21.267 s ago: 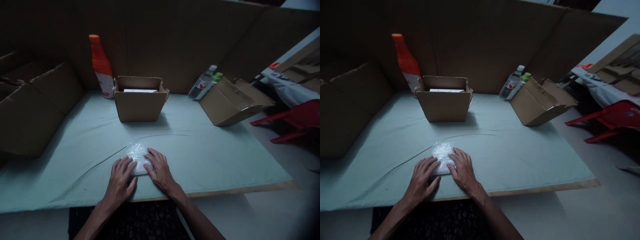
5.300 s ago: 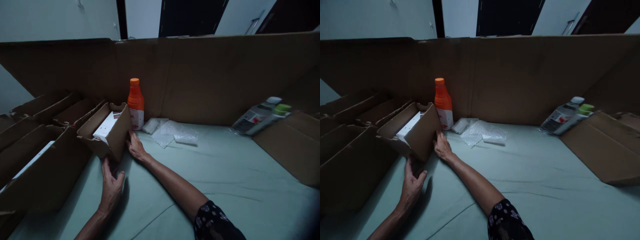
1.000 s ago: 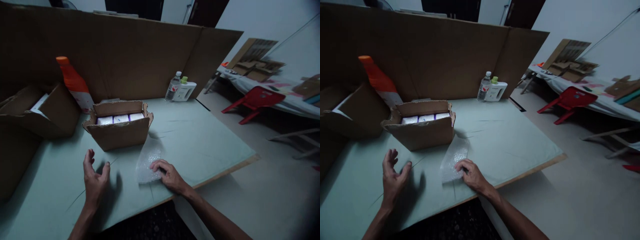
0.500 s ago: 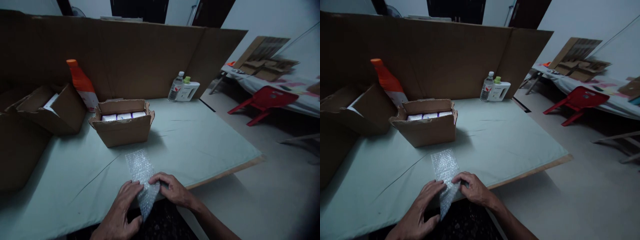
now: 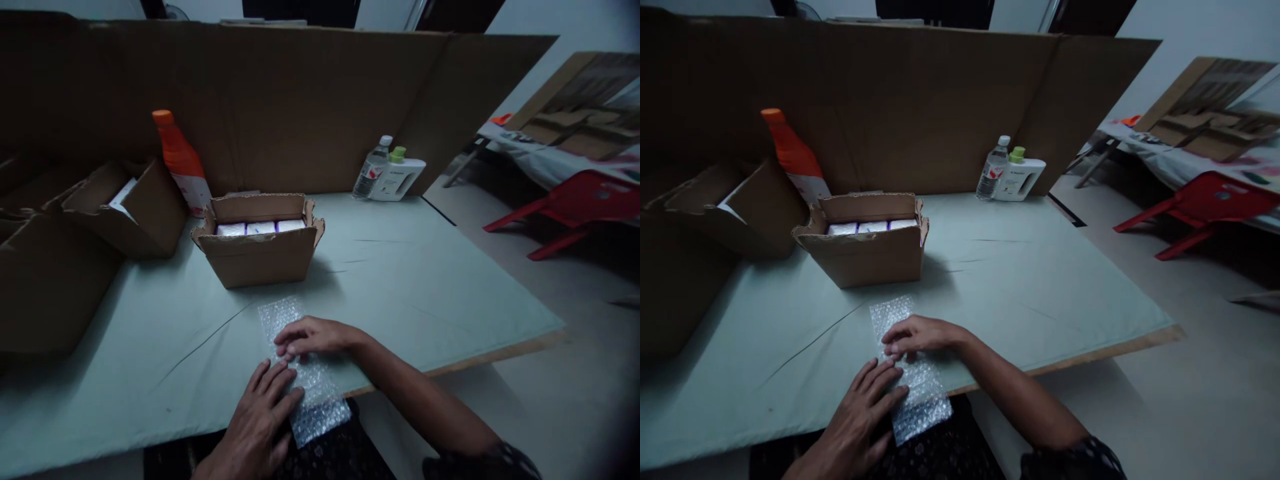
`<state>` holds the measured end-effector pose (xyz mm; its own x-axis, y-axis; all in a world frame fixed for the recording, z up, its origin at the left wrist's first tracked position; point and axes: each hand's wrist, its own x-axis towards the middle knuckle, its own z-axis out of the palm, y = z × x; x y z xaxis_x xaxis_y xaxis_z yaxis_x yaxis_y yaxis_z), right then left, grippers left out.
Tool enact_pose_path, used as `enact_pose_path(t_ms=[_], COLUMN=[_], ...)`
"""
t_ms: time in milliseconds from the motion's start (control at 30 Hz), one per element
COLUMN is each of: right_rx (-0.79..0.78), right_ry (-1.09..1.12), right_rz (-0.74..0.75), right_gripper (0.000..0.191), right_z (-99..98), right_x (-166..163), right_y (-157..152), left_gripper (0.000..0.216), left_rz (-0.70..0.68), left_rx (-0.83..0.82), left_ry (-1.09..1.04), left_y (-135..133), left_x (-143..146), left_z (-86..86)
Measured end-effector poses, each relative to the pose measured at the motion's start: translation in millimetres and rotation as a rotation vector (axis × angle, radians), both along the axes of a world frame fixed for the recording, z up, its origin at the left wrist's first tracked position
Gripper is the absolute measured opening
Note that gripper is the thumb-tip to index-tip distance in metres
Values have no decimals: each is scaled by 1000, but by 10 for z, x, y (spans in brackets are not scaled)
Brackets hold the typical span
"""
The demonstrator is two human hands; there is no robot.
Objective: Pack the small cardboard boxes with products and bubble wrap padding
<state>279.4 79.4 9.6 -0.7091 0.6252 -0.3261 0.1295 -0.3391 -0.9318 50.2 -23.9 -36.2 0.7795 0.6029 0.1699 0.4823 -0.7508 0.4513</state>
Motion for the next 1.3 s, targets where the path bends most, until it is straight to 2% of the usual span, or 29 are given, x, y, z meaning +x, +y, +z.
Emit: enact_pose_path(t_ms=[67, 133, 200, 233, 300, 367, 433, 533, 633, 733, 867, 933, 1067, 1300], right_rx=[-7, 87, 165, 189, 240, 303, 350, 370, 401, 571, 889, 985, 1044, 1108], right_ry=[25, 25, 13, 6, -28, -88, -161, -191, -116, -127, -278, -347, -425, -475], right_rz=[-130, -379, -538, -559, -524, -435, -407, -533, -664, -655, -540, -532, -580, -465], right_gripper=[32, 27, 25, 28, 32, 32, 30, 27, 22, 19, 25, 26, 24, 37], right_z=[-140, -211, -209, -187, -120, -49, 3, 33, 46, 57, -10, -72, -164, -279], right_x=[-139, -189, -139, -79, 97, 312, 514, 683, 626, 399, 95, 27, 46, 96], right_y=[254, 449, 506, 469, 283, 0, -300, -672, -887, -940, -847, -781, -708, -779], left_gripper=[71, 62, 54, 50, 45, 41, 36, 25, 26, 45, 52, 52, 48, 46], left_rz=[33, 77, 123, 139, 161, 172, 183, 270, 499, 651, 665, 662, 652, 620], left_rx=[74, 146, 190, 194, 169, 114, 38, -106, -240, -244, -165, -151, -131, -72], left_ry=[-18, -54, -92, -108, -151, -223, -321, -447, -457, -395, -336, -330, -322, -346], left_y=[-16, -37, -55, -59, -57, -37, -1, 82, 190, 305, 396, 402, 385, 412], left_x=[32, 68, 107, 125, 147, 146, 129, 100, 99, 126, 159, 163, 160, 179], left_z=[-68, -116, -133, -130, -108, -75, -39, 9, 36, 34, 3, -15, -51, -113])
